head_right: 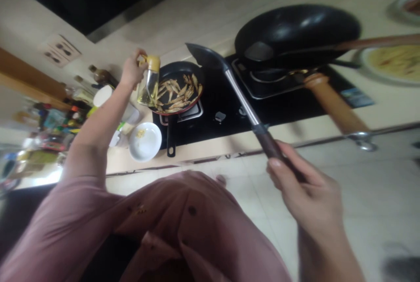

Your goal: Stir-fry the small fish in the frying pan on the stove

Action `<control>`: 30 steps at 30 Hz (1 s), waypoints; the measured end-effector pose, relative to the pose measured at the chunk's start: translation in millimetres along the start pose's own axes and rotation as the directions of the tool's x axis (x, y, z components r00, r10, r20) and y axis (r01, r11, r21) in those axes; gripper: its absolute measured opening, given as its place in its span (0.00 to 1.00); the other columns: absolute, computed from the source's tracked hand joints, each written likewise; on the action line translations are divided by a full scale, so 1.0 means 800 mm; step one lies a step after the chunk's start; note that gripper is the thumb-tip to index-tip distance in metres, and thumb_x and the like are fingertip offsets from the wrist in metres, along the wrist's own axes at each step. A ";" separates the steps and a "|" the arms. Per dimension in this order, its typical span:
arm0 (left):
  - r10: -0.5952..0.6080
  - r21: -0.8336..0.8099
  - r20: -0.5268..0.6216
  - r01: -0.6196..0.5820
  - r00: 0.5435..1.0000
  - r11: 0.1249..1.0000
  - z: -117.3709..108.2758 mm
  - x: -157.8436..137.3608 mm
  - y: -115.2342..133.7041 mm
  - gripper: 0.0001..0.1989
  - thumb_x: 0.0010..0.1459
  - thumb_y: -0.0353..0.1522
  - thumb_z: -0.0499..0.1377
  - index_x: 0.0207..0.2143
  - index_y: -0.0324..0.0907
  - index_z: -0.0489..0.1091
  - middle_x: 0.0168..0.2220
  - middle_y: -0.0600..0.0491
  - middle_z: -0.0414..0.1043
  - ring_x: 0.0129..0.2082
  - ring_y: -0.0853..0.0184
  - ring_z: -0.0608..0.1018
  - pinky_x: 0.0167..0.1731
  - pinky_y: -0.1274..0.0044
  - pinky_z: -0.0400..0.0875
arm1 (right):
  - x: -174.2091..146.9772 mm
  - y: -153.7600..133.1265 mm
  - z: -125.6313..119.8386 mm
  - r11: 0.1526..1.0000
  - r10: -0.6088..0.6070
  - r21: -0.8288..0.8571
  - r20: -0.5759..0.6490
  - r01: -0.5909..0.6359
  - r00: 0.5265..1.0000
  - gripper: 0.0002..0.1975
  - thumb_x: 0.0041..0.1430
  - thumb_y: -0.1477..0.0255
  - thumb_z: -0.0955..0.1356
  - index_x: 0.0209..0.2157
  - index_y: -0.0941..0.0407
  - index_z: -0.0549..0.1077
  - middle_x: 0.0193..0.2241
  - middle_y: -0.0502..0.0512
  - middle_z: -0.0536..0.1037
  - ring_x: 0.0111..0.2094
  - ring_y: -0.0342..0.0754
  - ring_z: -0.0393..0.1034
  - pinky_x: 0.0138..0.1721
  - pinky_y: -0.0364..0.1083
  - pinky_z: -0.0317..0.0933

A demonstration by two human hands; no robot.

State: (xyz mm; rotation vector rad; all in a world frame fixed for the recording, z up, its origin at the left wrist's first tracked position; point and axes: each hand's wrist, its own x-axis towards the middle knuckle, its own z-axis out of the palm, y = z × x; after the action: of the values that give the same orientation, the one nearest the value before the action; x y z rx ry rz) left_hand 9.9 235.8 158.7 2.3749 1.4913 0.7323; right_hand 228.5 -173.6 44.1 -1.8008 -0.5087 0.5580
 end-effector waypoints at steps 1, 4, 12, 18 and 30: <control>0.020 -0.009 -0.007 -0.020 1.000 1.000 -0.003 -0.003 -0.002 0.10 0.58 0.29 0.55 0.44 0.41 0.66 0.24 0.56 0.66 0.35 0.66 0.74 0.39 0.74 0.67 | 0.000 -0.001 -0.001 0.999 0.027 0.035 0.000 -0.027 1.000 0.30 0.47 0.59 0.74 0.53 0.51 0.74 0.25 0.49 0.75 0.22 0.35 0.67 0.26 0.32 0.64; 0.073 -0.025 -0.015 -0.074 0.997 0.997 -0.018 -0.017 -0.010 0.13 0.56 0.31 0.57 0.45 0.42 0.67 0.27 0.54 0.69 0.35 0.64 0.74 0.39 0.72 0.68 | 0.000 -0.004 -0.001 0.994 0.067 0.088 -0.020 -0.065 0.998 0.30 0.45 0.61 0.75 0.52 0.52 0.74 0.26 0.50 0.76 0.23 0.35 0.68 0.28 0.31 0.65; 0.060 0.026 -0.017 -0.059 0.998 0.998 -0.053 -0.069 -0.035 0.09 0.54 0.35 0.58 0.38 0.43 0.70 0.25 0.53 0.70 0.32 0.63 0.75 0.38 0.72 0.71 | 0.002 -0.018 0.008 0.977 0.147 0.156 -0.008 -0.144 0.989 0.30 0.41 0.62 0.76 0.49 0.53 0.77 0.27 0.50 0.77 0.23 0.36 0.69 0.30 0.30 0.66; -0.030 0.065 0.008 0.029 1.000 0.997 -0.069 -0.092 -0.045 0.14 0.53 0.35 0.58 0.43 0.43 0.71 0.23 0.54 0.69 0.31 0.63 0.76 0.35 0.73 0.71 | 0.005 -0.016 0.007 0.980 0.136 0.148 0.016 -0.137 0.991 0.29 0.42 0.62 0.76 0.50 0.52 0.76 0.27 0.50 0.77 0.24 0.36 0.70 0.31 0.31 0.67; 0.031 -0.026 0.063 -0.029 0.998 0.999 -0.064 -0.106 -0.029 0.08 0.54 0.35 0.56 0.36 0.44 0.71 0.23 0.54 0.70 0.32 0.64 0.75 0.31 0.76 0.68 | 0.003 -0.013 -0.006 0.979 0.139 0.153 -0.018 -0.135 0.990 0.30 0.42 0.62 0.76 0.50 0.52 0.76 0.27 0.50 0.77 0.23 0.36 0.70 0.30 0.31 0.67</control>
State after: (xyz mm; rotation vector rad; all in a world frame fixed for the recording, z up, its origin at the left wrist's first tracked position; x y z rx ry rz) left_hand -65.1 167.9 167.2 2.3835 1.4158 0.6716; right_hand 232.9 -172.7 54.9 -1.7042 -0.3148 0.6471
